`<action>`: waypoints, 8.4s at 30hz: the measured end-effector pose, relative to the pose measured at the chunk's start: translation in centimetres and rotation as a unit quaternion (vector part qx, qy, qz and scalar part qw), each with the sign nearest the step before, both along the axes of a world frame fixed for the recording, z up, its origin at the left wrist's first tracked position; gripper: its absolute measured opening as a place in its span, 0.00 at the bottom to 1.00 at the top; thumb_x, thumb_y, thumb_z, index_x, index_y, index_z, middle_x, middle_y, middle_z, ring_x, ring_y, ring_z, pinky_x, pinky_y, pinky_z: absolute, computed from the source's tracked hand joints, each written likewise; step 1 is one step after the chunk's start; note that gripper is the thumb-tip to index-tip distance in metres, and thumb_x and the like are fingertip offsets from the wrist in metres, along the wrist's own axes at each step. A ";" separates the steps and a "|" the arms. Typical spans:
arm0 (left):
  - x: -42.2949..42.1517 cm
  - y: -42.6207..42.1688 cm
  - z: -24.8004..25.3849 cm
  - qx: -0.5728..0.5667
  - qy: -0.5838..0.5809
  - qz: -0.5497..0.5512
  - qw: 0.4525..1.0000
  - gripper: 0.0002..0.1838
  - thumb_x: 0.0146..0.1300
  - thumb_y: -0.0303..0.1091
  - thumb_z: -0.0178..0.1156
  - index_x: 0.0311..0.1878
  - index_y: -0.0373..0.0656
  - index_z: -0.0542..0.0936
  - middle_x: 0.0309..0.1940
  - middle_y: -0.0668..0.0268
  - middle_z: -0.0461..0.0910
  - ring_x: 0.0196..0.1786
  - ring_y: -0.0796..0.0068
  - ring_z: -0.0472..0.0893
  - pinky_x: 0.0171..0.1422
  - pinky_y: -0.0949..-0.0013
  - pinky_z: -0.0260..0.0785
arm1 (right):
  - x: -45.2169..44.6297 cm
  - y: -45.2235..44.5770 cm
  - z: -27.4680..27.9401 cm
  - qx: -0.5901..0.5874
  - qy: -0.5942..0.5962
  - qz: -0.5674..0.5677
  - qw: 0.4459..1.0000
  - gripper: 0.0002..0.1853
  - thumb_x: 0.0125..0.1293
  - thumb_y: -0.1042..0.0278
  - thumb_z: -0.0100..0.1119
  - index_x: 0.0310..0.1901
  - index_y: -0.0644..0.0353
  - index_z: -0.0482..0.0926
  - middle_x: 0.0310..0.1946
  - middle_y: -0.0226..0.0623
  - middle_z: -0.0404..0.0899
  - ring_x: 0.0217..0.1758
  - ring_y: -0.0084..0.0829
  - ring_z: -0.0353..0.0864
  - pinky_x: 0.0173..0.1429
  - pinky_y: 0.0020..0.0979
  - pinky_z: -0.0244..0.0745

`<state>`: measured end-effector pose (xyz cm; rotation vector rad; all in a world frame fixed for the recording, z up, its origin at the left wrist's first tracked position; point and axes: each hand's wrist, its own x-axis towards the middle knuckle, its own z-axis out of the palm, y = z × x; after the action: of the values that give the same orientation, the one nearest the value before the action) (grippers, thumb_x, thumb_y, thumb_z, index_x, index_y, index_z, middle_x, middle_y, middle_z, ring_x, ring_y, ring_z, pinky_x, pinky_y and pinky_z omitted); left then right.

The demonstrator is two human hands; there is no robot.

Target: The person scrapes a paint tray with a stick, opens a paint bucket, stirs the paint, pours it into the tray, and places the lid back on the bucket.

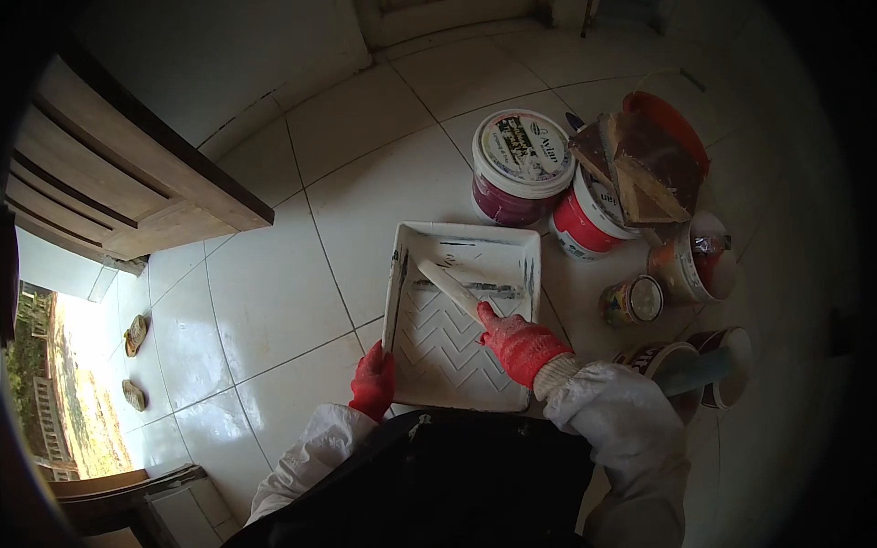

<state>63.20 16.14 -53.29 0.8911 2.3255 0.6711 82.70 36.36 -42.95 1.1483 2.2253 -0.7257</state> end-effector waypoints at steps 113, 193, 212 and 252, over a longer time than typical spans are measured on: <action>5.9 -0.6 -2.9 0.247 -0.330 0.149 0.899 0.22 0.76 0.35 0.48 0.69 0.37 0.69 0.59 0.58 0.78 0.62 0.70 0.76 0.66 0.69 0.65 | 4.6 -6.7 5.6 -0.018 0.034 -0.198 0.979 0.30 0.73 0.53 0.48 0.72 0.51 0.55 0.34 0.57 0.80 0.41 0.59 0.80 0.43 0.51 0.73; -5.8 0.3 -2.9 0.065 -0.193 -0.103 0.974 0.26 0.70 0.39 0.57 0.70 0.49 0.69 0.52 0.60 0.83 0.57 0.70 0.81 0.62 0.70 0.69 | 12.3 -1.2 4.2 0.170 -0.045 -0.045 0.983 0.30 0.70 0.51 0.53 0.71 0.44 0.59 0.35 0.49 0.81 0.39 0.52 0.82 0.39 0.48 0.74; -3.4 1.6 0.3 0.010 -0.173 -0.001 0.985 0.22 0.74 0.41 0.52 0.67 0.43 0.72 0.57 0.59 0.80 0.62 0.68 0.77 0.67 0.67 0.64 | -0.8 -0.1 2.6 0.007 0.035 -0.072 0.997 0.28 0.73 0.52 0.49 0.71 0.44 0.56 0.37 0.49 0.82 0.39 0.54 0.82 0.43 0.49 0.74; 0.9 1.4 -1.3 0.144 -0.230 0.103 0.957 0.22 0.73 0.41 0.52 0.65 0.41 0.74 0.54 0.59 0.82 0.57 0.68 0.80 0.61 0.67 0.68 | -0.7 -8.5 0.0 -0.019 0.083 -0.170 0.982 0.31 0.73 0.53 0.49 0.74 0.49 0.54 0.38 0.52 0.81 0.40 0.54 0.81 0.43 0.48 0.73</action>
<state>64.12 17.50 -54.54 0.5346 1.9384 1.1916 81.99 27.88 -42.94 1.5184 2.1603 -1.0302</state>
